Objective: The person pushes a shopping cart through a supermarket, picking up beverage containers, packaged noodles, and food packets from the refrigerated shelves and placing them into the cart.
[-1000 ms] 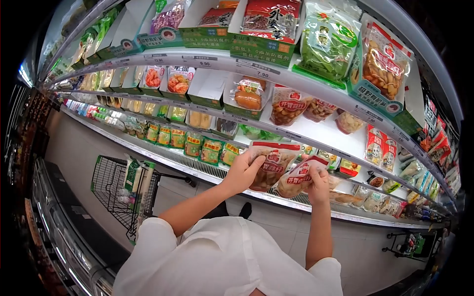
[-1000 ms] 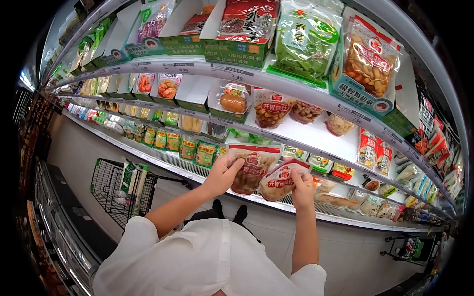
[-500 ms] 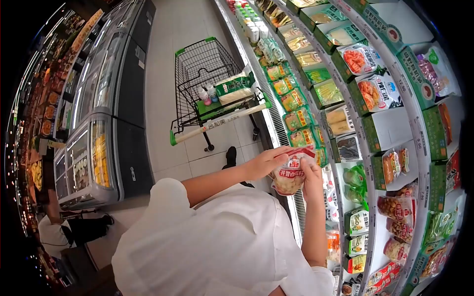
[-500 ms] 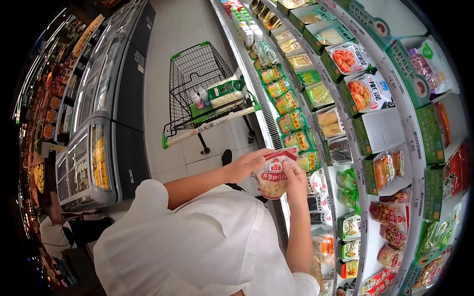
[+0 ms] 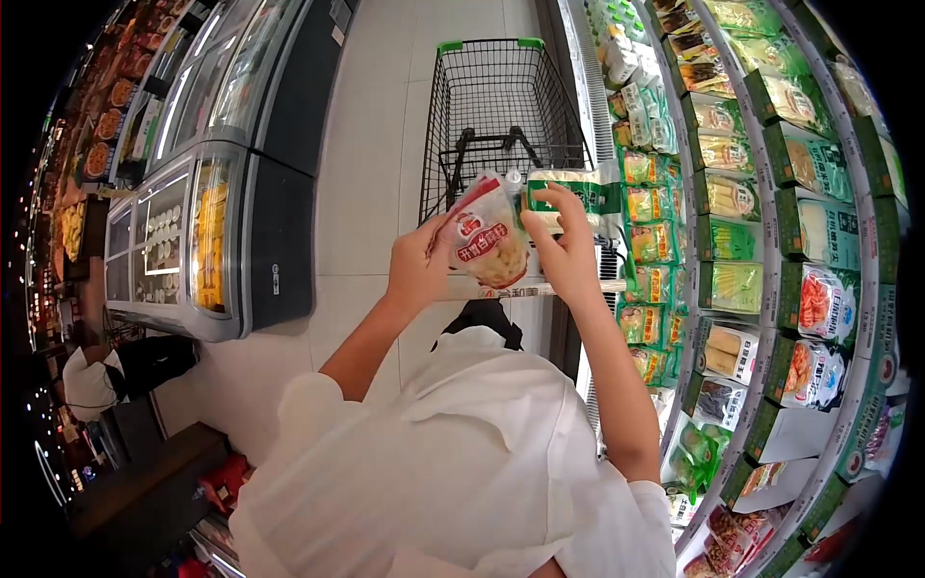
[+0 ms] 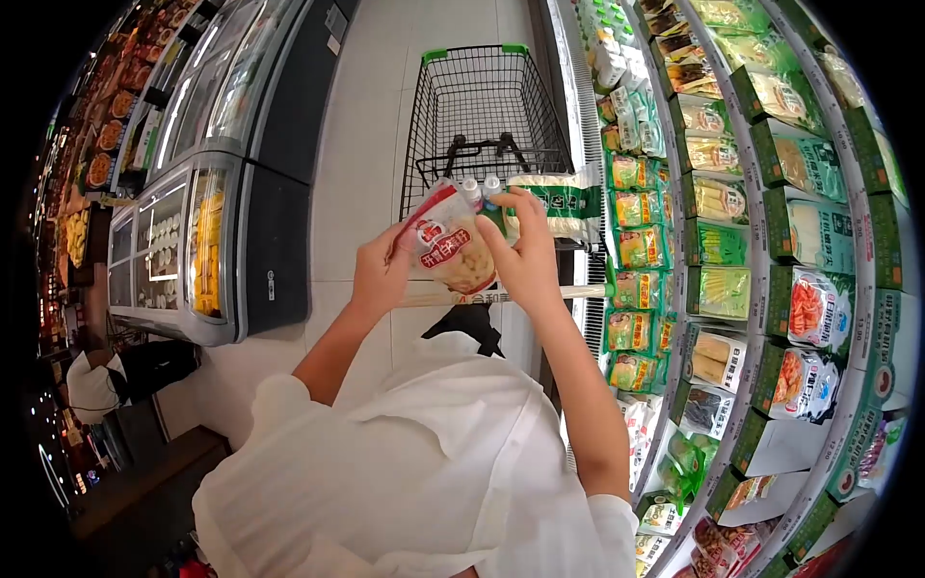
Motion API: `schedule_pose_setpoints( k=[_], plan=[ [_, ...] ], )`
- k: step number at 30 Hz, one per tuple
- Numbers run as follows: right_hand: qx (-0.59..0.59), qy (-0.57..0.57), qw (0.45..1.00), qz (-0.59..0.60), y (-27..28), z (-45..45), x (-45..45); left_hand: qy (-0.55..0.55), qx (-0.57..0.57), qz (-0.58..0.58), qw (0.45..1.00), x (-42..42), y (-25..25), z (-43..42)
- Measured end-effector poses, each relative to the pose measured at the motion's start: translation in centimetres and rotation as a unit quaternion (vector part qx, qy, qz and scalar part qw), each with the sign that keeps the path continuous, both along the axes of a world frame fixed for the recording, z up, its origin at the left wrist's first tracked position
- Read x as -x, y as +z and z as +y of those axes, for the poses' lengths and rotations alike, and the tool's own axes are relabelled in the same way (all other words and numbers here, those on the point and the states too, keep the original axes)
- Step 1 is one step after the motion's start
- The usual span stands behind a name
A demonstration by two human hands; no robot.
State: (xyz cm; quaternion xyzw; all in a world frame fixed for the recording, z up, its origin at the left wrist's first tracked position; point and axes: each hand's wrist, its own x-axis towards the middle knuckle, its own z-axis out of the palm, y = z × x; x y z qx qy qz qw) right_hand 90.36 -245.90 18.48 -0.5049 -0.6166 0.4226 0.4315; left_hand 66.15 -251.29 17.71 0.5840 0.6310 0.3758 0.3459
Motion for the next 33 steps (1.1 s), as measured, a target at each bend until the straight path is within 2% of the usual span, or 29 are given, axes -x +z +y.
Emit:
schedule_pose_setpoints(
  k=[1,2,6,8,12,15,16,18,21,24,26,28,30,32,33],
  plan=[
    [-0.034,-0.007,0.998,-0.045,-0.9,1.7,0.2,0.043,-0.015,0.001,0.999,1.4,-1.7,0.8],
    [0.024,-0.033,0.998,-0.054,-1.5,2.1,-0.3,0.087,-0.028,0.002,0.996,2.7,-3.4,1.5],
    [0.056,-0.096,0.985,-0.128,-8.1,1.6,-5.1,0.153,-0.028,-0.026,0.987,6.5,-9.9,4.2],
    [0.084,-0.116,0.982,-0.126,-11.6,-0.1,-8.3,0.191,-0.01,-0.044,0.981,7.7,-12.2,5.0],
    [0.148,-0.139,0.971,-0.13,-13.3,-2.7,-12.3,0.216,0.012,-0.118,0.969,7.3,-12.6,6.5],
    [0.204,-0.196,0.955,-0.086,-14.8,-3.4,-14.2,0.283,0.043,-0.154,0.946,6.7,-14.6,7.1],
    [0.205,-0.196,0.955,-0.086,-14.9,-3.2,-14.5,0.282,0.043,-0.154,0.946,6.7,-16.1,7.1],
    [0.171,-0.202,0.959,-0.102,-15.2,-3.5,-15.1,0.336,0.097,-0.33,0.877,6.7,-20.0,6.7],
    [0.179,-0.185,0.959,-0.12,-15.4,-2.8,-15.2,0.29,0.108,-0.344,0.886,5.1,-24.8,7.2],
    [0.187,-0.177,0.958,-0.123,-15.3,-2.4,-15.2,0.306,0.127,-0.312,0.89,2.6,-25.1,9.1],
    [0.169,-0.17,0.964,-0.116,-15.4,-2.2,-15.7,0.318,0.121,-0.344,0.875,2.7,-27.1,9.5],
    [0.163,-0.164,0.963,-0.137,-15.8,-2.1,-16.3,0.291,0.142,-0.232,0.917,3.9,-27.3,9.5],
    [0.16,-0.159,0.962,-0.154,-16.5,-2.6,-16.2,0.28,0.13,-0.211,0.927,5.3,-26.6,9.7],
    [0.082,-0.114,0.958,-0.251,-16.9,-3.0,-16.0,0.216,0.188,-0.051,0.957,7.0,-25.2,10.0],
    [0.072,-0.105,0.957,-0.262,-17.4,-3.3,-15.7,0.211,0.196,-0.039,0.957,7.7,-25.3,10.2]
  ],
)
